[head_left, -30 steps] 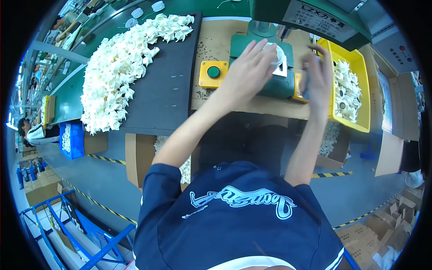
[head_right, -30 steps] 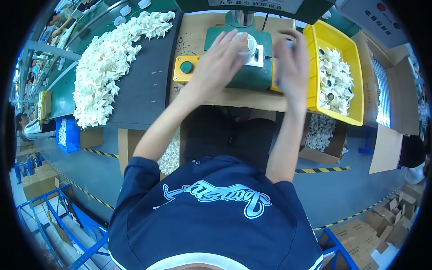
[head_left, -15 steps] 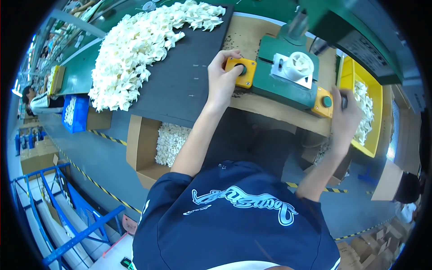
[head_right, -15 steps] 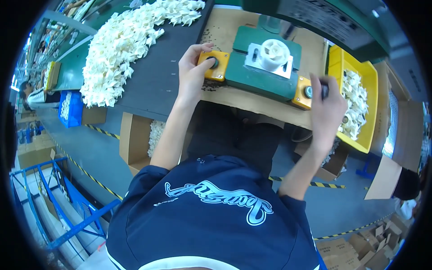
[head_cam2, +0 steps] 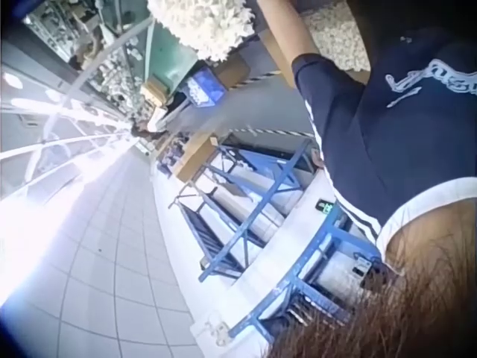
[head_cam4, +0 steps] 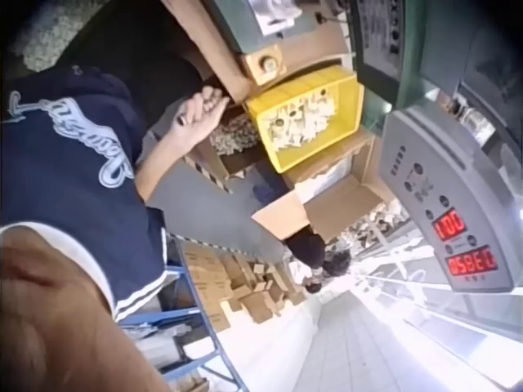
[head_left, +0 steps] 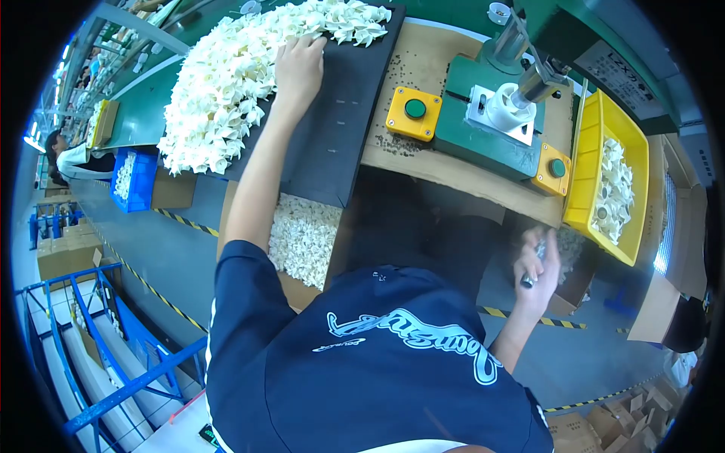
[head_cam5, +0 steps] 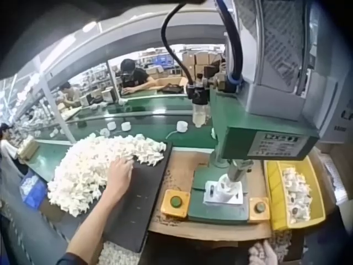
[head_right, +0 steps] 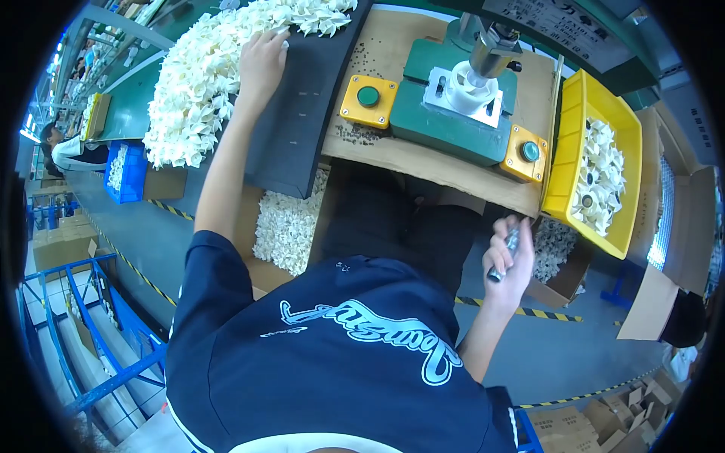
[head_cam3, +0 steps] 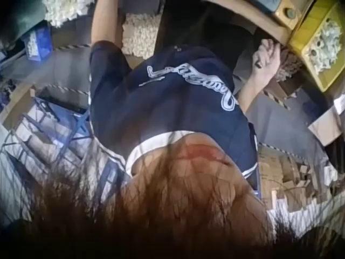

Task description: Assembling small components using a manual press machine on a production line.

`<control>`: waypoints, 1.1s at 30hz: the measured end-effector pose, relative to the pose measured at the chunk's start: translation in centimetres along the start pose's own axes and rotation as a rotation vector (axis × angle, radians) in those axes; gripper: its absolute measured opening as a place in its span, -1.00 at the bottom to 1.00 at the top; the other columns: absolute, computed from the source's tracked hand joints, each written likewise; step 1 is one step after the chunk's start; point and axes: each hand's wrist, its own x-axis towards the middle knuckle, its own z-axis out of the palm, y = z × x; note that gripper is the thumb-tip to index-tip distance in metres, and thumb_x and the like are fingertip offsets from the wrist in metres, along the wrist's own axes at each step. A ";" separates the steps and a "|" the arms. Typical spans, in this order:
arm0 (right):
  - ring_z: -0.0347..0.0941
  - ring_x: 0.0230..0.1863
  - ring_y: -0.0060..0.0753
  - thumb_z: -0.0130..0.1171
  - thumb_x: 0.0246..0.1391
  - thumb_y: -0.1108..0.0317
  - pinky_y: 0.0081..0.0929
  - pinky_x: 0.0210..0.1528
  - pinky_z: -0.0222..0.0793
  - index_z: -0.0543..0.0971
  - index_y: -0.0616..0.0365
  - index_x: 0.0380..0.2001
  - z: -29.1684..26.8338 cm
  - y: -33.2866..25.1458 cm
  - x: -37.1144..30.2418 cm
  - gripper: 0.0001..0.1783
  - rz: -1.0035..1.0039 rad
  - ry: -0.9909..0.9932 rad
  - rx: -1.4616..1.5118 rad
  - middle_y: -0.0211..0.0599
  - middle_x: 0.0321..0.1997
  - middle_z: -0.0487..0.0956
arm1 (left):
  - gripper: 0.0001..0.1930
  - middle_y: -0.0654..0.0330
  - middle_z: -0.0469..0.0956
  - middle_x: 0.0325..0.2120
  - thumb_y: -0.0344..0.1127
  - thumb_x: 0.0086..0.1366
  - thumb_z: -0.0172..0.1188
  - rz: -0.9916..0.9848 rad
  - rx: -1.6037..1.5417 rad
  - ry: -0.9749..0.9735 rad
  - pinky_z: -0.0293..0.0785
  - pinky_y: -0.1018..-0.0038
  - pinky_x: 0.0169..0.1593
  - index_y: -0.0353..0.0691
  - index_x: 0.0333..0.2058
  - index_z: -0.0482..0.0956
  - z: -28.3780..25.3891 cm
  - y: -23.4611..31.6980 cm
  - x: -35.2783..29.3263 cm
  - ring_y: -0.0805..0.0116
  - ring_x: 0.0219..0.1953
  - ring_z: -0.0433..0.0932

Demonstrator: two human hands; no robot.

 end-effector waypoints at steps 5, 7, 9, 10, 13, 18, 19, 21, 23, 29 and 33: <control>0.16 -0.71 -0.69 -0.04 0.33 0.27 -0.74 -0.79 0.07 0.31 0.18 -0.14 -6.1 2.1 0.2 -0.79 0.206 0.490 0.562 -0.28 -0.44 0.34 | -0.74 0.11 0.56 -0.18 -0.48 0.18 0.15 0.190 -0.028 -0.150 0.44 0.22 -0.02 -0.22 -0.12 0.57 1.0 -2.9 0.2 0.08 -0.06 0.48; 0.13 -0.75 -0.71 0.04 0.28 0.34 -0.76 -0.84 0.03 0.32 0.22 -0.13 -7.0 2.7 0.5 -0.78 0.327 0.571 0.445 -0.24 -0.38 0.37 | -0.74 0.12 0.55 -0.19 -0.48 0.24 0.13 0.210 -0.105 -0.126 0.48 0.33 -0.04 -0.20 -0.08 0.55 0.9 -2.6 -0.1 0.10 -0.05 0.49; 0.14 -0.77 -0.70 0.06 0.26 0.37 -0.76 -0.86 0.04 0.32 0.23 -0.11 -4.0 3.6 0.0 -0.77 0.168 0.310 0.007 -0.25 -0.38 0.38 | -0.75 0.11 0.54 -0.19 -0.48 0.27 0.11 0.173 -0.200 -0.072 0.49 0.32 -0.06 -0.21 -0.08 0.54 0.5 -2.4 -0.6 0.11 -0.04 0.49; 0.14 -0.79 -0.70 0.08 0.23 0.40 -0.77 -0.88 0.04 0.32 0.23 -0.10 -0.8 4.2 -0.1 -0.75 0.010 0.042 -0.428 -0.25 -0.37 0.39 | -0.77 0.11 0.54 -0.19 -0.48 0.30 0.09 0.133 -0.289 -0.020 0.50 0.32 -0.08 -0.22 -0.07 0.54 0.2 -2.3 -0.7 0.12 -0.03 0.49; 0.16 -0.80 -0.79 0.12 0.16 0.48 -0.77 -0.88 0.04 0.34 0.21 -0.13 6.6 4.5 2.7 -0.76 -0.614 -0.126 -1.010 -0.21 -0.22 0.48 | -0.80 0.11 0.53 -0.19 -0.44 0.35 0.07 -0.182 -0.863 0.099 0.51 0.30 -0.11 -0.25 -0.07 0.52 0.1 2.0 -0.8 0.15 -0.06 0.50; 0.22 -0.78 -0.74 0.31 -0.01 0.51 -0.75 -0.81 0.06 0.40 0.24 -0.05 15.9 3.2 10.2 -0.56 -1.090 -0.364 -1.180 -0.17 -0.20 0.58 | -0.79 0.18 0.53 -0.27 -0.28 0.39 0.07 -0.923 -1.937 0.174 0.48 0.34 -0.18 -0.26 -0.12 0.53 -2.4 13.8 1.1 0.29 -0.23 0.50; 0.22 -0.78 -0.74 0.31 -0.01 0.51 -0.75 -0.81 0.06 0.40 0.24 -0.05 16.4 2.8 10.4 -0.56 -1.094 -0.369 -1.183 -0.17 -0.20 0.58 | -0.77 0.22 0.54 -0.30 -0.23 0.38 0.08 -0.984 -2.016 0.160 0.47 0.38 -0.21 -0.26 -0.14 0.54 -3.7 15.7 1.8 0.35 -0.28 0.49; 0.22 -0.77 -0.75 0.33 -0.02 0.48 -0.74 -0.79 0.05 0.42 0.23 -0.08 16.8 1.3 10.6 -0.57 -0.860 -0.429 -1.297 -0.20 -0.25 0.61 | -0.76 0.26 0.51 -0.37 -0.20 0.37 0.10 -0.866 -1.883 0.002 0.43 0.45 -0.23 -0.25 -0.18 0.56 -6.0 19.4 3.0 0.40 -0.30 0.48; 0.23 -0.76 -0.76 0.36 -0.03 0.43 -0.74 -0.78 0.05 0.44 0.22 -0.10 16.3 -0.8 9.8 -0.58 -0.815 -0.356 -1.345 -0.24 -0.31 0.62 | -0.76 0.23 0.50 -0.37 -0.20 0.34 0.12 -0.392 -1.421 -0.048 0.41 0.49 -0.19 -0.26 -0.21 0.57 -6.0 21.9 3.8 0.38 -0.24 0.48; 0.30 -0.73 -0.72 0.33 0.06 0.21 -0.77 -0.76 0.11 0.47 0.24 -0.14 12.3 -7.9 6.6 -0.59 -1.440 0.417 -1.418 -0.31 -0.38 0.56 | -0.67 0.16 0.56 -0.23 -0.18 0.33 0.14 0.451 -0.834 -0.004 0.44 0.41 -0.06 -0.32 -0.09 0.58 -1.3 24.7 5.0 0.27 -0.15 0.53; 0.22 -0.77 -0.72 0.12 0.24 0.29 -0.74 -0.76 0.04 0.48 0.20 -0.11 10.9 -7.7 6.4 -0.76 -1.223 0.163 -1.166 -0.28 -0.37 0.57 | -0.56 0.07 0.56 -0.14 -0.01 0.30 0.14 0.431 -0.760 -0.006 0.31 0.12 0.14 -0.29 -0.06 0.52 -2.0 24.5 4.8 0.13 0.00 0.47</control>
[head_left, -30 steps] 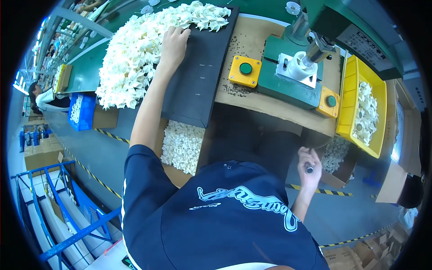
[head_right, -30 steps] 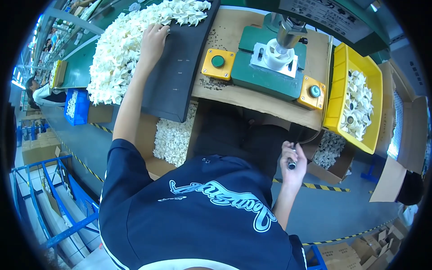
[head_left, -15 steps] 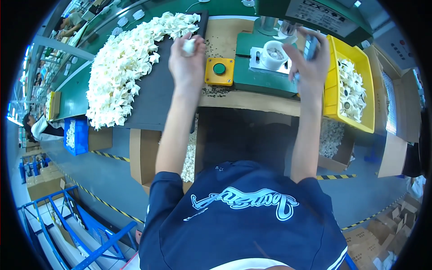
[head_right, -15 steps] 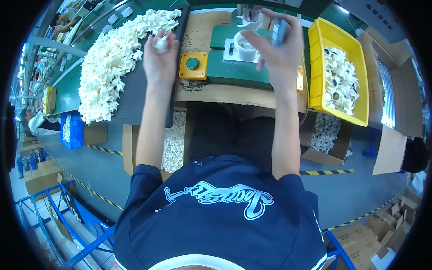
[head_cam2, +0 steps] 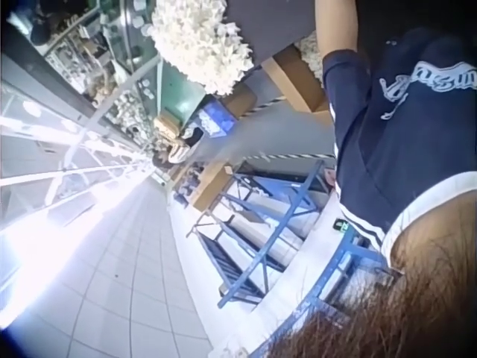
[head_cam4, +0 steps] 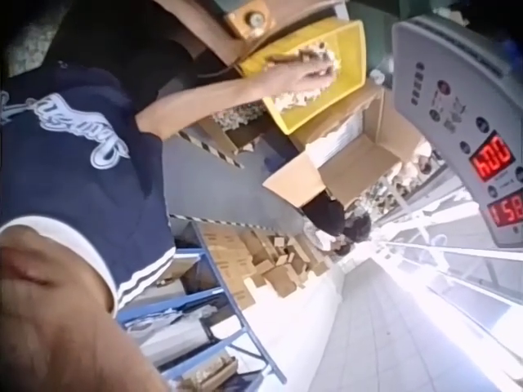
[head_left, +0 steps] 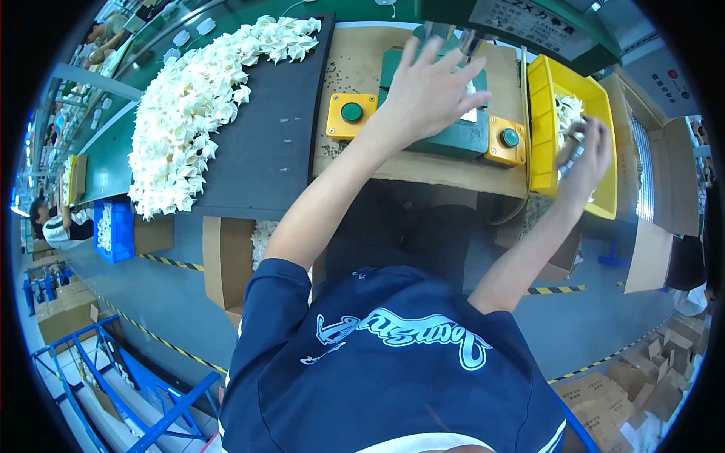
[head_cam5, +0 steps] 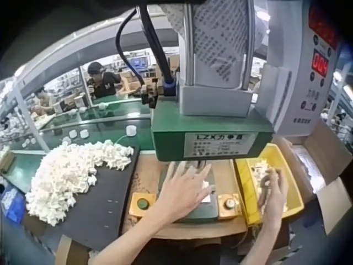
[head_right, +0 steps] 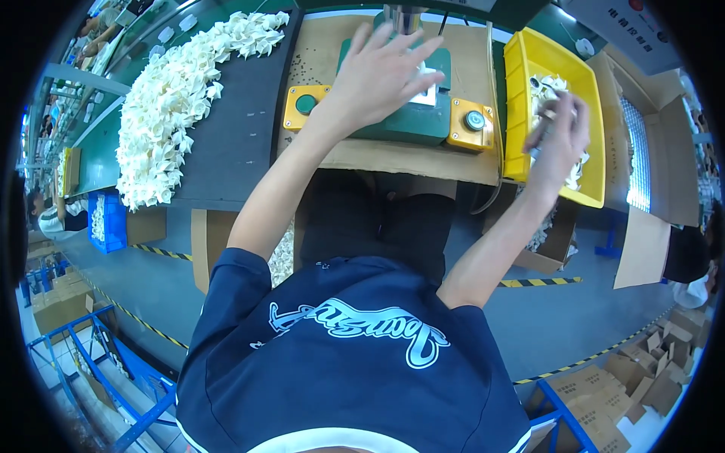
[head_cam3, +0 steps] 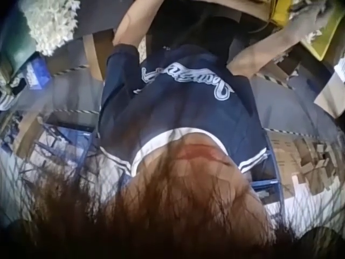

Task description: Assembling small components using a manual press machine on a production line.

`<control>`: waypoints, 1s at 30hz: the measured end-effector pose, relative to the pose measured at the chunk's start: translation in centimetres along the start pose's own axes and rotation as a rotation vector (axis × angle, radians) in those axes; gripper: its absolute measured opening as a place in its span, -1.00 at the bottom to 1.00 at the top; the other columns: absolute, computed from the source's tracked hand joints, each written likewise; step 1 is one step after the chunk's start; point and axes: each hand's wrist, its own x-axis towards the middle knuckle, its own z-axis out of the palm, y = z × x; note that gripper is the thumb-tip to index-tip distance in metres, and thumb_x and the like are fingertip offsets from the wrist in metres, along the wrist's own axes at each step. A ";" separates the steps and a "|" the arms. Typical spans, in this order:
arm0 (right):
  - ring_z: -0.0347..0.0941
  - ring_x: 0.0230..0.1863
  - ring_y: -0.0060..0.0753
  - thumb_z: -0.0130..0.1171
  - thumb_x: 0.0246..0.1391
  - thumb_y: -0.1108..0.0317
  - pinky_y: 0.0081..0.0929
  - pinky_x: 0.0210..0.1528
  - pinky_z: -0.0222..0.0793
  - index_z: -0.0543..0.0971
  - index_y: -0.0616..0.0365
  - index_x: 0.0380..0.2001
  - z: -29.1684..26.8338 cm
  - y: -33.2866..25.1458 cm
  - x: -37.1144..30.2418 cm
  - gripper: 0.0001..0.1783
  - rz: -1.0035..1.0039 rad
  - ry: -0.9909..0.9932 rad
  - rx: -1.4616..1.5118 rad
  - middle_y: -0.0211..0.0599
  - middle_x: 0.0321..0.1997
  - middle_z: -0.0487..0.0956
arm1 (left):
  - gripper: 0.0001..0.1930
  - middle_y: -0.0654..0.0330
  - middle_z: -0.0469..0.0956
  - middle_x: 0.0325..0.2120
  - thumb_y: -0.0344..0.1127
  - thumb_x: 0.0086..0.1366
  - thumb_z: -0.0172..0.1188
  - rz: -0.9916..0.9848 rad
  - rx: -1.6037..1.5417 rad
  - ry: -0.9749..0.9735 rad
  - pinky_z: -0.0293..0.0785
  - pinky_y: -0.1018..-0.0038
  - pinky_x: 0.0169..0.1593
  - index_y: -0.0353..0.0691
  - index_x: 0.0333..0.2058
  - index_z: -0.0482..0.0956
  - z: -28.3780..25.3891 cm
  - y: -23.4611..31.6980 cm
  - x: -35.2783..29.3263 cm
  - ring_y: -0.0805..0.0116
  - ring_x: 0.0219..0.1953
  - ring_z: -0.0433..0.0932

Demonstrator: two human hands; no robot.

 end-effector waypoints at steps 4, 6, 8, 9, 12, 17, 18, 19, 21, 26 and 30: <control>0.19 -0.78 -0.74 -0.02 0.33 0.32 -0.73 -0.78 0.01 0.45 0.23 -0.03 6.8 -2.2 -3.6 -0.74 0.097 -0.465 0.141 -0.36 -0.34 0.52 | -0.50 0.01 0.51 -0.08 0.03 0.31 0.10 -0.133 0.304 0.125 0.12 -0.06 0.24 -0.27 0.01 0.46 -2.3 3.6 -1.5 -0.03 0.06 0.41; 0.18 -0.77 -0.76 0.01 0.31 0.35 -0.73 -0.78 0.01 0.43 0.19 0.04 9.5 -1.3 -3.7 -0.71 -0.031 -0.683 0.279 -0.40 -0.38 0.52 | -0.47 -0.04 0.47 -0.01 -0.02 0.29 0.14 -0.392 0.152 0.194 0.05 -0.15 0.25 -0.26 0.10 0.39 -2.8 3.2 -3.9 -0.12 0.11 0.37; 0.17 -0.77 -0.76 0.03 0.29 0.34 -0.72 -0.77 0.00 0.43 0.19 0.04 11.8 -1.2 -3.6 -0.70 -0.016 -0.713 0.276 -0.40 -0.41 0.51 | -0.54 -0.04 0.49 -0.04 -0.14 0.28 0.18 -0.601 0.121 0.288 0.17 0.00 0.23 -0.27 0.07 0.45 -3.4 1.8 -7.1 -0.07 0.07 0.41; 0.16 -0.77 -0.76 0.06 0.28 0.33 -0.72 -0.77 -0.02 0.44 0.19 0.04 12.7 -1.3 -3.5 -0.69 -0.004 -0.748 0.272 -0.41 -0.44 0.50 | -0.54 -0.04 0.49 -0.04 -0.14 0.28 0.18 -0.607 0.124 0.289 0.17 0.00 0.23 -0.27 0.07 0.45 -4.1 1.3 -8.0 -0.07 0.07 0.41; 0.26 -0.71 -0.69 0.12 0.24 0.31 -0.68 -0.68 0.10 0.48 0.21 -0.02 12.9 -1.9 -3.6 -0.70 -0.083 -0.723 0.066 -0.37 -0.45 0.53 | -0.65 -0.03 0.51 -0.09 -0.32 0.25 0.19 -0.870 -0.076 0.232 0.33 0.22 0.15 -0.32 -0.01 0.53 -4.9 -0.1 -10.0 0.05 -0.01 0.48; 0.56 -0.45 -0.40 0.20 0.19 0.24 -0.50 -0.33 0.41 0.56 0.28 -0.23 6.3 -3.7 -4.7 -0.72 -0.280 -0.423 -0.558 -0.22 -0.41 0.63 | -0.71 0.06 0.54 -0.12 -0.53 0.16 0.15 -0.953 -0.780 0.455 0.41 0.41 0.04 -0.34 -0.11 0.58 -4.8 -1.1 -10.0 0.25 -0.10 0.52; 0.55 -0.41 -0.45 0.18 0.20 0.22 -0.48 -0.31 0.40 0.57 0.27 -0.20 5.0 -3.2 -4.8 -0.70 -0.278 -0.435 -0.691 -0.24 -0.42 0.62 | -0.68 0.08 0.54 -0.11 -0.57 0.13 0.14 -1.007 -0.858 0.479 0.41 0.43 0.04 -0.34 -0.10 0.57 -5.3 -0.7 -9.9 0.28 -0.10 0.51; 0.55 -0.41 -0.45 0.18 0.20 0.22 -0.48 -0.31 0.40 0.57 0.27 -0.20 4.5 -2.3 -5.1 -0.70 -0.278 -0.459 -0.681 -0.24 -0.42 0.62 | -0.65 0.10 0.53 -0.10 -0.60 0.10 0.14 -1.058 -0.937 0.504 0.41 0.45 0.03 -0.34 -0.09 0.57 -5.6 -0.5 -9.9 0.32 -0.09 0.50; 0.55 -0.42 -0.41 0.17 0.21 0.22 -0.43 -0.29 0.41 0.56 0.26 -0.20 3.4 -1.2 -6.1 -0.72 -0.319 -0.525 -0.877 -0.20 -0.42 0.62 | -0.63 0.11 0.53 -0.09 -0.61 0.09 0.14 -1.063 -0.923 0.527 0.41 0.47 0.02 -0.33 -0.08 0.57 -5.4 -0.3 -10.0 0.33 -0.10 0.50; 0.57 -0.46 -0.40 0.19 0.21 0.30 -0.46 -0.36 0.43 0.55 0.32 -0.26 3.1 -0.6 -6.1 -0.76 -0.379 -0.479 -0.937 -0.21 -0.45 0.64 | -0.61 0.15 0.56 -0.15 -0.62 0.06 0.15 -1.108 -0.864 0.451 0.43 0.54 -0.01 -0.31 -0.08 0.59 -5.6 -1.3 -9.5 0.38 -0.11 0.51; 0.34 -0.68 -0.66 0.09 0.28 0.30 -0.64 -0.58 0.22 0.55 0.31 -0.25 1.9 1.6 -8.0 -0.77 -0.234 -0.279 -0.567 -0.23 -0.42 0.64 | -0.71 0.15 0.63 -0.29 -0.58 0.05 0.19 -1.081 -0.566 0.428 0.48 0.52 -0.09 -0.32 -0.19 0.66 -7.4 -6.8 -8.2 0.38 -0.17 0.56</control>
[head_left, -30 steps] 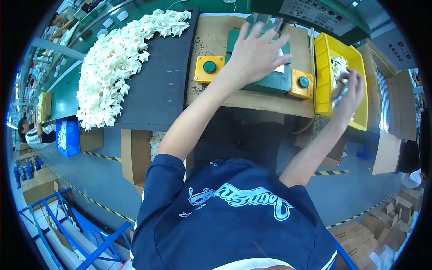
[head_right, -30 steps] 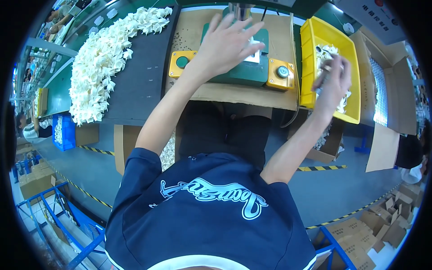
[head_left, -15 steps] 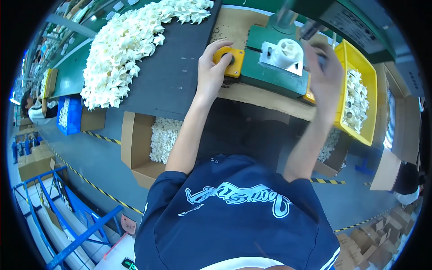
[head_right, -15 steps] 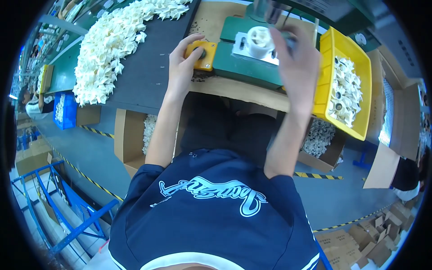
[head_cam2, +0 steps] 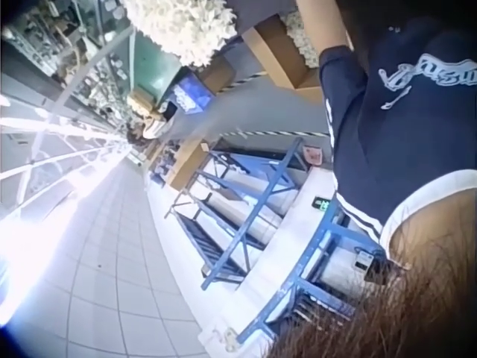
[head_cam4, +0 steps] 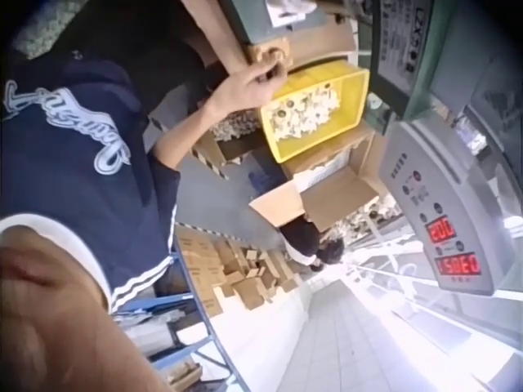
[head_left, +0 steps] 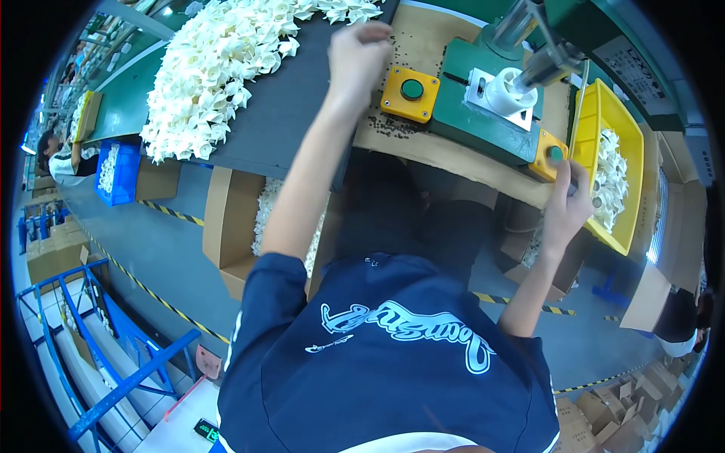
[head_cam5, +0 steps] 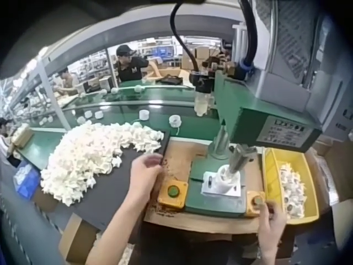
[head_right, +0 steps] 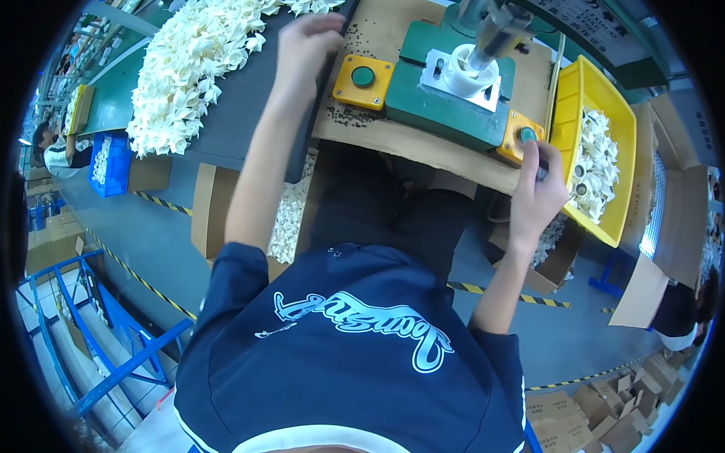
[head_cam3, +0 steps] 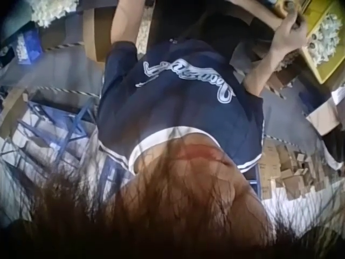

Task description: Assembling small components using a manual press machine on a production line.

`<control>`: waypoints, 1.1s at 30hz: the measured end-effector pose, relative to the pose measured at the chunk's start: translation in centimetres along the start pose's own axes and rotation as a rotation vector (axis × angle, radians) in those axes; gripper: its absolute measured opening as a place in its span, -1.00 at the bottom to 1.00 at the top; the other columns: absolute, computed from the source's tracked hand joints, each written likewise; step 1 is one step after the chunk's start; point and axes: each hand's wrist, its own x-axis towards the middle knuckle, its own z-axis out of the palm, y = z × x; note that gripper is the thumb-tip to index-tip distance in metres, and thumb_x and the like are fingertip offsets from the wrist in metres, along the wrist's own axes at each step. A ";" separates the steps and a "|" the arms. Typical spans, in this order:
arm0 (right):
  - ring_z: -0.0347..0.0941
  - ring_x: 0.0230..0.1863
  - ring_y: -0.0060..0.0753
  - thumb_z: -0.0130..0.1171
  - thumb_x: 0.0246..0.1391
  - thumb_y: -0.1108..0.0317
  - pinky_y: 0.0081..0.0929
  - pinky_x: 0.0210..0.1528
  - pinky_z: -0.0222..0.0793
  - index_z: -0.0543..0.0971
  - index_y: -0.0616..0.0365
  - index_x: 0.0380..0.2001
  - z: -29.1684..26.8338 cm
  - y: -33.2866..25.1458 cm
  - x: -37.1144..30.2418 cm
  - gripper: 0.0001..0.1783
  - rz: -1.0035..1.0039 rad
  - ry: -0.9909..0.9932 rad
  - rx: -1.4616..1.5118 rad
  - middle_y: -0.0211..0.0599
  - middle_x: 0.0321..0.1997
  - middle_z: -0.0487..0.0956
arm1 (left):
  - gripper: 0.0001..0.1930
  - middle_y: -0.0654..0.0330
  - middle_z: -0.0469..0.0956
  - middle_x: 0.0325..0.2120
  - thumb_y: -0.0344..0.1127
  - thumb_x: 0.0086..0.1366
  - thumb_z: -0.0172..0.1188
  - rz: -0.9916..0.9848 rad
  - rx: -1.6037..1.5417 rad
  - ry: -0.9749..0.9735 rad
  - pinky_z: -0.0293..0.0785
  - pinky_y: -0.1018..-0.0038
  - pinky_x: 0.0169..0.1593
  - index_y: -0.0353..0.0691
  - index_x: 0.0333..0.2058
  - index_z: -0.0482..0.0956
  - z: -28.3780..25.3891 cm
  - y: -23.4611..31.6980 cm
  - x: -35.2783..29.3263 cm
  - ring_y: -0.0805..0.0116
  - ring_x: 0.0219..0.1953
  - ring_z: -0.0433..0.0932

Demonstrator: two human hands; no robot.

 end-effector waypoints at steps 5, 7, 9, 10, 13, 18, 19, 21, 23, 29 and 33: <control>0.19 -0.76 -0.79 0.09 0.29 0.32 -0.75 -0.67 0.06 0.54 0.33 -0.23 1.3 -2.2 -2.3 -0.77 0.154 -0.018 0.327 -0.28 -0.45 0.61 | -0.69 -0.17 0.56 -0.18 -0.48 0.08 0.24 0.536 1.002 0.176 0.49 0.36 -0.07 -0.38 -0.15 0.59 -1.4 -3.3 5.9 0.02 -0.14 0.56; 0.17 -0.76 -0.79 0.10 0.28 0.31 -0.75 -0.70 0.04 0.50 0.32 -0.14 1.6 -2.3 -1.9 -0.74 0.142 -0.019 0.386 -0.34 -0.52 0.55 | -0.62 -0.28 0.51 -0.10 -0.44 0.08 0.25 0.511 1.119 0.139 0.47 0.31 -0.01 -0.41 -0.08 0.54 -2.1 -3.9 7.1 -0.11 -0.08 0.53; 0.16 -0.76 -0.78 0.10 0.28 0.31 -0.76 -0.71 0.04 0.48 0.32 -0.09 1.7 -2.8 -1.7 -0.72 0.156 -0.034 0.425 -0.36 -0.55 0.52 | -0.63 -0.30 0.49 -0.08 -0.44 0.11 0.24 0.604 1.035 0.125 0.47 0.29 -0.01 -0.40 -0.07 0.52 -3.2 -4.7 7.1 -0.10 -0.03 0.51; 0.15 -0.76 -0.78 0.11 0.28 0.30 -0.76 -0.73 0.00 0.44 0.31 -0.03 2.1 -3.2 -0.9 -0.69 0.179 -0.026 0.494 -0.40 -0.59 0.46 | -0.63 -0.31 0.49 -0.07 -0.43 0.13 0.24 0.644 0.996 0.122 0.46 0.28 -0.01 -0.40 -0.07 0.51 -4.0 -5.1 7.0 -0.09 -0.01 0.50; 0.11 -0.79 -0.78 0.11 0.29 0.26 -0.77 -0.78 -0.07 0.32 0.29 0.11 3.1 -4.6 2.6 -0.55 0.141 -0.084 0.635 -0.49 -0.64 0.33 | -0.63 -0.28 0.47 -0.02 -0.39 0.18 0.22 0.502 0.757 -0.035 0.45 0.27 0.01 -0.38 -0.04 0.49 -3.7 -2.1 5.7 -0.08 0.02 0.48; 0.12 -0.80 -0.78 0.11 0.28 0.13 -0.77 -0.77 0.00 0.36 0.22 0.13 4.8 -6.6 7.7 -0.51 0.042 -0.362 0.693 -0.48 -0.64 0.35 | -0.63 -0.20 0.41 0.09 -0.30 0.30 0.16 0.167 0.084 -0.388 0.43 0.25 0.05 -0.31 0.04 0.45 0.7 4.7 1.4 -0.05 0.12 0.40; 0.13 -0.80 -0.78 0.11 0.27 0.09 -0.78 -0.76 0.02 0.38 0.20 0.12 4.8 -6.5 8.1 -0.50 0.036 -0.457 0.735 -0.47 -0.64 0.36 | -0.63 -0.19 0.40 0.11 -0.28 0.32 0.15 0.101 -0.058 -0.456 0.43 0.25 0.06 -0.30 0.05 0.44 2.0 6.0 1.0 -0.05 0.14 0.39; 0.13 -0.79 -0.79 0.11 0.27 0.10 -0.77 -0.76 0.01 0.37 0.19 0.14 3.7 -6.4 7.2 -0.50 0.069 -0.452 0.666 -0.49 -0.64 0.34 | -0.63 -0.17 0.39 0.13 -0.26 0.35 0.14 0.037 -0.212 -0.528 0.42 0.25 0.07 -0.28 0.07 0.43 3.5 7.1 -0.3 -0.04 0.16 0.37; 0.12 -0.78 -0.81 0.13 0.27 0.14 -0.77 -0.76 -0.01 0.36 0.18 0.17 2.5 -6.1 6.0 -0.49 0.138 -0.451 0.539 -0.53 -0.63 0.30 | -0.85 -0.02 0.65 -0.39 -0.47 0.08 0.22 0.535 -0.108 -0.325 0.57 0.40 -0.25 -0.33 -0.35 0.69 6.4 5.5 -1.4 0.15 -0.39 0.65; 0.15 -0.74 -0.82 0.19 0.22 0.07 -0.77 -0.75 -0.03 0.40 0.17 0.17 -4.5 -0.1 7.4 -0.43 0.337 0.272 -0.192 -0.53 -0.63 0.33 | -0.90 0.02 0.60 -0.52 -0.43 0.06 0.24 0.874 0.095 -0.452 0.56 0.36 -0.27 -0.34 -0.48 0.66 11.1 4.7 -3.5 0.09 -0.42 0.61; 0.15 -0.75 -0.82 0.17 0.24 0.11 -0.74 -0.76 -0.03 0.38 0.15 0.19 -4.1 -0.6 6.6 -0.45 0.274 0.127 -0.005 -0.54 -0.65 0.31 | -0.90 0.05 0.57 -0.54 -0.42 0.04 0.25 0.949 0.331 -0.404 0.54 0.33 -0.30 -0.34 -0.56 0.62 10.7 4.8 -3.5 0.08 -0.41 0.59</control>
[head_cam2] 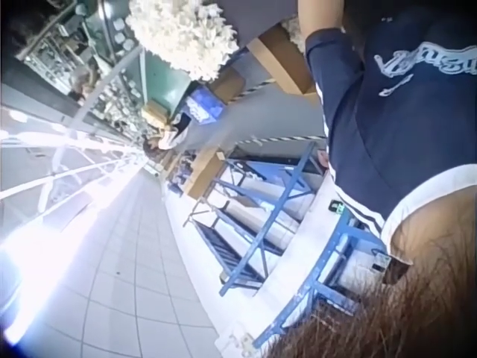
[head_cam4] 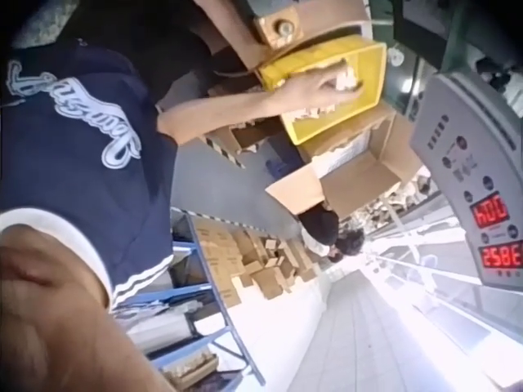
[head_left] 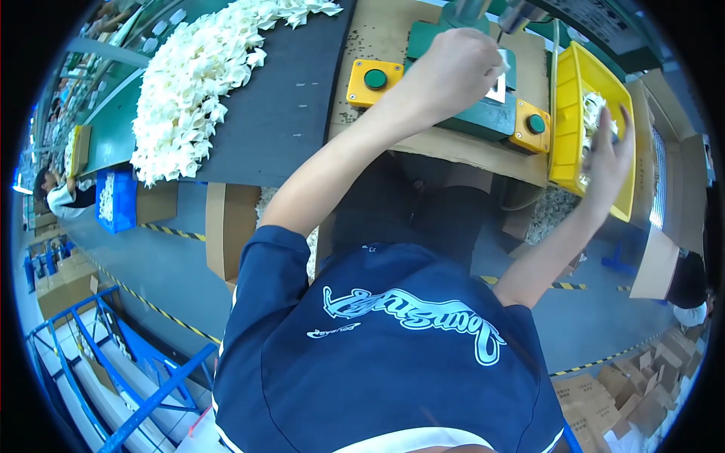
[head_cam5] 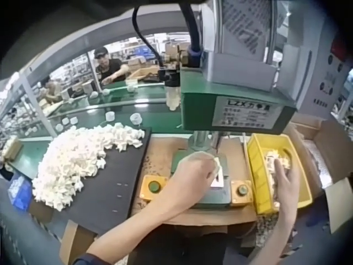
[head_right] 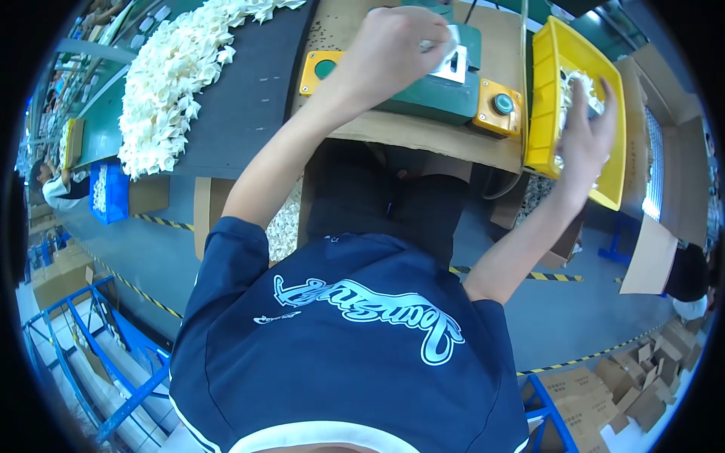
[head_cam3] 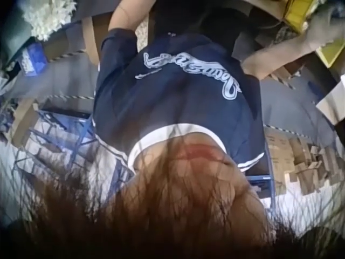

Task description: Assembling small components using a manual press machine on a production line.

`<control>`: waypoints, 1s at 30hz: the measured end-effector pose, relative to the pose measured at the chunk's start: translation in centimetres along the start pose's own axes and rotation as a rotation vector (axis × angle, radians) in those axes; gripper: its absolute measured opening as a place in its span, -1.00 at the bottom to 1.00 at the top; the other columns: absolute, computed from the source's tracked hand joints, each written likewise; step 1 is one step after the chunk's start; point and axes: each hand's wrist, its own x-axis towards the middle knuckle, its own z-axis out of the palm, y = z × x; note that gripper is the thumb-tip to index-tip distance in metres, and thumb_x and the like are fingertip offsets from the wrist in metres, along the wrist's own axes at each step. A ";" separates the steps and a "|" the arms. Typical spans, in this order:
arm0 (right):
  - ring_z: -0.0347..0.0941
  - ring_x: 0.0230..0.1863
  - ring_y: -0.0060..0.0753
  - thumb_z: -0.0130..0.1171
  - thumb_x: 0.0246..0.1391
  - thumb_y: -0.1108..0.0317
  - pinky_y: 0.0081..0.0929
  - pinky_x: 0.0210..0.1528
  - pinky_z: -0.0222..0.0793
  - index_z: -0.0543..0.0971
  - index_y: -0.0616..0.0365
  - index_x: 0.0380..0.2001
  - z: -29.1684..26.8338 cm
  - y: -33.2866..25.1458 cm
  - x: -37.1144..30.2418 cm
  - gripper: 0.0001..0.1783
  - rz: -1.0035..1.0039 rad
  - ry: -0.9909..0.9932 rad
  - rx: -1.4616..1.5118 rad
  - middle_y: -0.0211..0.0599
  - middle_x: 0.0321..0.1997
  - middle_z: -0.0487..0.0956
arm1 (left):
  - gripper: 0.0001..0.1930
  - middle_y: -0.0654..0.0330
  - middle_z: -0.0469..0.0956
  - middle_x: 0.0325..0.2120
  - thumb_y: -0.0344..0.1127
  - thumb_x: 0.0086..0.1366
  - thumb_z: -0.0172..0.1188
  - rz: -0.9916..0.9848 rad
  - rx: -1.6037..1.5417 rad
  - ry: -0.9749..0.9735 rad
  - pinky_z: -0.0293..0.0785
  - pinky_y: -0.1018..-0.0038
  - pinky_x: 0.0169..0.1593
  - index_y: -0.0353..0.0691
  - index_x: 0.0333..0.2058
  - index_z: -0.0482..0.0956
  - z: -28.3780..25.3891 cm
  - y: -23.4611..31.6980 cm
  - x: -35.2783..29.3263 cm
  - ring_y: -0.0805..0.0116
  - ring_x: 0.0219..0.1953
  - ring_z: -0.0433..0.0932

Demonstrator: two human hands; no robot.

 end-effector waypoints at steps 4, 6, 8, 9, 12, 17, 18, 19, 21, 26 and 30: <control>0.13 -0.76 -0.76 0.14 0.25 0.16 -0.74 -0.73 -0.03 0.38 0.17 0.18 3.0 -2.7 -1.2 -0.48 -0.089 -0.173 0.250 -0.51 -0.67 0.36 | -0.95 0.07 0.59 -0.42 -0.45 0.07 0.25 0.010 0.089 -0.031 0.52 0.33 -0.23 -0.31 -0.48 0.61 -1.1 -0.1 -0.1 0.09 -0.33 0.58; 0.12 -0.79 -0.81 0.13 0.27 0.22 -0.72 -0.78 -0.03 0.39 0.15 0.17 4.9 -3.7 -1.5 -0.54 -0.119 -0.362 0.462 -0.55 -0.65 0.31 | -0.83 0.12 0.64 -0.22 -0.49 0.12 0.26 -0.016 -0.082 -0.048 0.50 0.36 -0.06 -0.27 -0.26 0.65 -1.2 -0.3 -0.3 0.16 -0.19 0.59; 0.12 -0.79 -0.81 0.13 0.27 0.22 -0.72 -0.78 -0.03 0.39 0.16 0.16 7.0 -4.3 -1.6 -0.55 -0.157 -0.385 0.516 -0.55 -0.65 0.31 | -0.85 0.11 0.64 -0.20 -0.48 0.13 0.26 -0.109 -0.116 -0.054 0.49 0.35 -0.02 -0.29 -0.28 0.64 -0.9 0.3 -0.8 0.14 -0.15 0.58; 0.12 -0.79 -0.81 0.13 0.27 0.23 -0.72 -0.78 -0.03 0.39 0.17 0.15 7.8 -4.6 -1.5 -0.56 -0.191 -0.411 0.561 -0.55 -0.65 0.32 | -0.87 0.10 0.63 -0.18 -0.46 0.14 0.27 -0.209 -0.157 -0.060 0.48 0.34 0.02 -0.30 -0.30 0.63 -0.6 1.0 -1.0 0.11 -0.11 0.57; 0.15 -0.77 -0.80 0.17 0.24 0.22 -0.73 -0.76 -0.02 0.41 0.20 0.12 8.7 -5.0 -1.2 -0.55 -0.242 -0.464 0.611 -0.53 -0.65 0.34 | -0.89 0.05 0.61 -0.20 -0.45 0.13 0.26 -0.214 -0.091 0.030 0.46 0.30 0.03 -0.32 -0.34 0.59 0.1 2.0 -1.5 0.05 -0.09 0.56; 0.16 -0.77 -0.80 0.24 0.19 0.18 -0.74 -0.77 -0.04 0.48 0.24 0.01 10.9 -6.6 -0.3 -0.57 -0.341 -0.522 0.590 -0.52 -0.67 0.35 | -0.90 -0.01 0.56 -0.19 -0.46 0.09 0.24 -0.084 0.155 0.182 0.38 0.20 0.08 -0.31 -0.39 0.55 0.9 5.2 -5.6 -0.03 -0.04 0.50; 0.14 -0.80 -0.81 0.24 0.19 0.19 -0.73 -0.80 -0.06 0.49 0.24 -0.03 11.4 -6.9 -0.1 -0.60 -0.384 -0.536 0.577 -0.53 -0.68 0.33 | -0.91 -0.02 0.56 -0.14 -0.46 0.09 0.25 -0.119 0.180 0.177 0.35 0.19 0.13 -0.30 -0.40 0.55 0.9 5.3 -6.3 -0.03 0.01 0.48; 0.14 -0.80 -0.81 0.24 0.19 0.19 -0.73 -0.80 -0.06 0.49 0.24 -0.03 11.3 -7.0 0.2 -0.60 -0.386 -0.533 0.573 -0.53 -0.68 0.33 | -0.91 -0.02 0.56 -0.14 -0.46 0.09 0.25 -0.116 0.176 0.179 0.35 0.19 0.13 -0.30 -0.40 0.55 0.9 4.8 -6.6 -0.03 0.01 0.48; 0.20 -0.77 -0.76 0.26 0.17 0.18 -0.70 -0.75 0.04 0.51 0.27 -0.06 11.1 -7.5 0.4 -0.59 -0.243 -0.614 0.531 -0.49 -0.67 0.39 | -0.91 -0.04 0.55 -0.09 -0.48 0.09 0.24 -0.239 0.209 0.292 0.32 0.19 0.16 -0.31 -0.39 0.56 0.0 3.9 -7.7 -0.03 0.05 0.47; 0.41 -0.57 -0.59 0.22 0.17 0.25 -0.59 -0.46 0.32 0.53 0.33 -0.09 7.2 -6.7 -1.2 -0.63 -0.370 -0.379 0.071 -0.34 -0.54 0.57 | -0.89 -0.05 0.54 -0.07 -0.56 0.06 0.20 -0.661 0.128 0.393 0.31 0.25 0.19 -0.30 -0.38 0.56 -3.5 -0.5 -8.9 -0.04 0.05 0.48; 0.54 -0.43 -0.47 0.13 0.21 0.28 -0.50 -0.32 0.41 0.59 0.23 -0.12 1.8 -2.7 -3.5 -0.72 -0.325 -0.244 -0.361 -0.17 -0.43 0.65 | -0.83 -0.03 0.56 -0.11 -0.61 0.04 0.16 -0.758 -0.341 0.539 0.34 0.30 0.14 -0.31 -0.34 0.56 -3.8 -1.1 -9.0 0.05 -0.01 0.52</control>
